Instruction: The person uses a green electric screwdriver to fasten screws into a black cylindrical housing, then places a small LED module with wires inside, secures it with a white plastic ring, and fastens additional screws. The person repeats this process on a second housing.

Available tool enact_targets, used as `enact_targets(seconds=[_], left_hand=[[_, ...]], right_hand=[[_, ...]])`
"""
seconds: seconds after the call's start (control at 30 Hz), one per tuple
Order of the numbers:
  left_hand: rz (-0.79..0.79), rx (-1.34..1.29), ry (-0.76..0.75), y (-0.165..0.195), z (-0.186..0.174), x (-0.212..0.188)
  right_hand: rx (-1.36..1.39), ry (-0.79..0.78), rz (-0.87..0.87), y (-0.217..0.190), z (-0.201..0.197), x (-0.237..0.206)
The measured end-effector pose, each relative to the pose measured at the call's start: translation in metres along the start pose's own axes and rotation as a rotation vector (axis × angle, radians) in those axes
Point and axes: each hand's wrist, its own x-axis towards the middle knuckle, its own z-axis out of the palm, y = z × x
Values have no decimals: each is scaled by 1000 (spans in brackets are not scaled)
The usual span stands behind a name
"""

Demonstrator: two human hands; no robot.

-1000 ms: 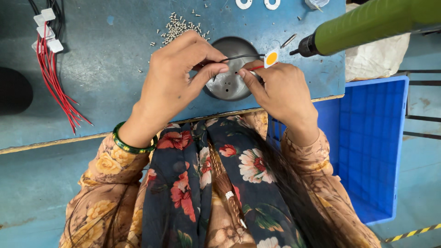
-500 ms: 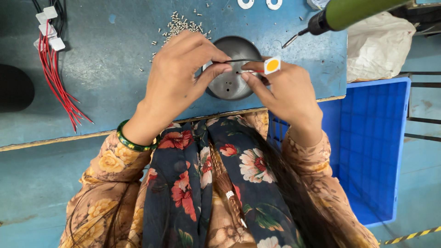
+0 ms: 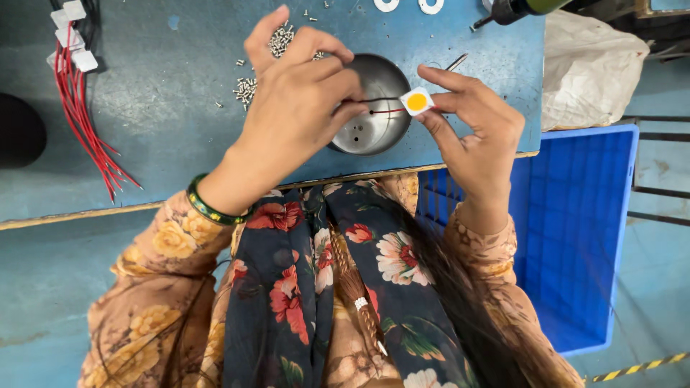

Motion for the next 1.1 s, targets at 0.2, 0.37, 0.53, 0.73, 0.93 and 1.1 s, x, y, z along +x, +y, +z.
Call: enact_targets(seconds=[0.2,0.37,0.53,0.73,0.93,1.1], left_hand=[[48,337,-92,11,3,8],[3,166,-147,7,-17,10],[-69,-23,-110,3,-43,2],[-50,84,-29,10,-39,0],[-9,194,-29,13,-21,5],[25,222,-56,9,-19,7]], right_hand=[[29,-62,-9,-5,7,8],[-28,-134,-8,-9,12,16],[-159,-180,-20,-12,7,24],[-203,-193,-19,-17,3,27],[-107,-116,50,-19,-1,18],[-180,-142,8,-22,1,19]])
